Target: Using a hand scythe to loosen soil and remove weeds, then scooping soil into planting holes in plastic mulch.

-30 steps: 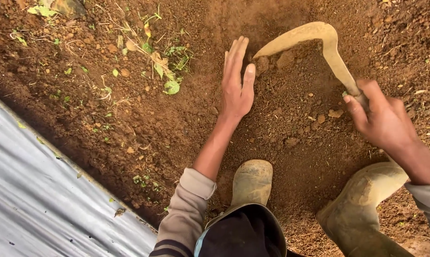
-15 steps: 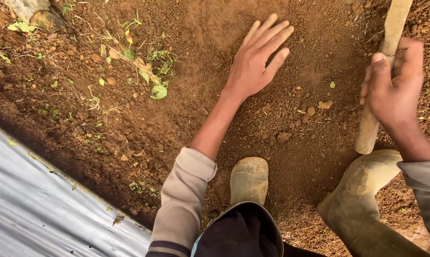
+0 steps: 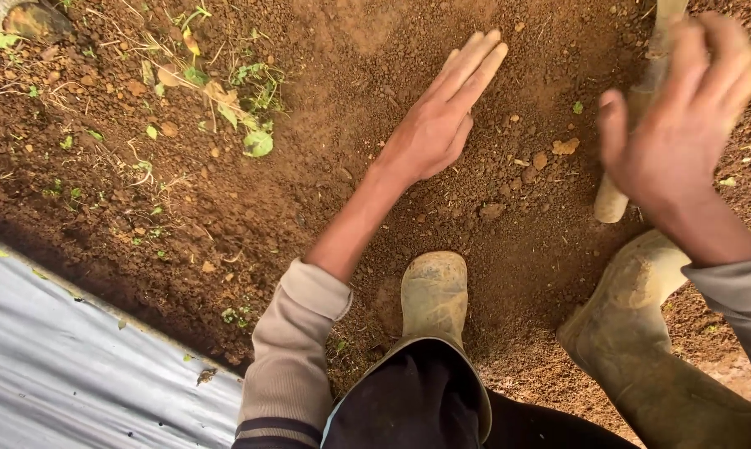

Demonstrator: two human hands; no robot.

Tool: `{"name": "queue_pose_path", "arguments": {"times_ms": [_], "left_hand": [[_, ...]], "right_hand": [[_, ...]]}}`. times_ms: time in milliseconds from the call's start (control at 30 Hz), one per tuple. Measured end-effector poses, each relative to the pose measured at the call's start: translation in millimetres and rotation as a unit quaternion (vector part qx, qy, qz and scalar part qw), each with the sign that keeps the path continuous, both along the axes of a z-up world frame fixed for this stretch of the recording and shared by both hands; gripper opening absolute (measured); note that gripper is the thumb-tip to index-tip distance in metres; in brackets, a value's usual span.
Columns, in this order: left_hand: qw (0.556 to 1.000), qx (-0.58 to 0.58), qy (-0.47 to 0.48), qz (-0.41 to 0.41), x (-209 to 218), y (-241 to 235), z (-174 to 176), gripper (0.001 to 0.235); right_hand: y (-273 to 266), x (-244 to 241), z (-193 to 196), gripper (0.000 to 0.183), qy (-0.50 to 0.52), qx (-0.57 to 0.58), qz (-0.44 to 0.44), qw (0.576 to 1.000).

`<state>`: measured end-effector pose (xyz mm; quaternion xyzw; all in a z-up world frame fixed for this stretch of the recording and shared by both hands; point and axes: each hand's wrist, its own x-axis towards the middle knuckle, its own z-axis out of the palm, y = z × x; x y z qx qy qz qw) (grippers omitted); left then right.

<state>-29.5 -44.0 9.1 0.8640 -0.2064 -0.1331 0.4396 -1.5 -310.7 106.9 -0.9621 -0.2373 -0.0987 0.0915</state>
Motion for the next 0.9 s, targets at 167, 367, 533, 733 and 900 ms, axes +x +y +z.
{"name": "queue_pose_path", "arguments": {"times_ms": [167,367,533,733,900], "left_hand": [[0.986,0.154,-0.038,-0.05,-20.7,15.4,35.2,0.081],[0.96,0.107,-0.02,0.258,-89.1,6.9,18.6,0.073],[0.948,0.076,-0.004,0.31,-118.4,-40.6,7.7,0.09],[0.933,0.085,-0.109,0.333,-64.4,-39.4,-2.7,0.075],[0.926,0.087,-0.089,0.357,-33.2,-20.2,3.2,0.076]], "right_hand": [[27.4,-73.8,-19.4,0.066,0.14,0.083,0.041,0.986],[50.3,-124.9,-50.7,0.077,0.275,0.205,-0.029,0.939],[93.7,-124.5,-85.3,0.074,0.221,0.288,-0.077,0.929],[131.3,-87.9,-75.4,0.067,0.222,0.397,-0.097,0.885],[133.1,-53.6,-57.9,0.062,0.202,0.426,-0.07,0.879]]}}
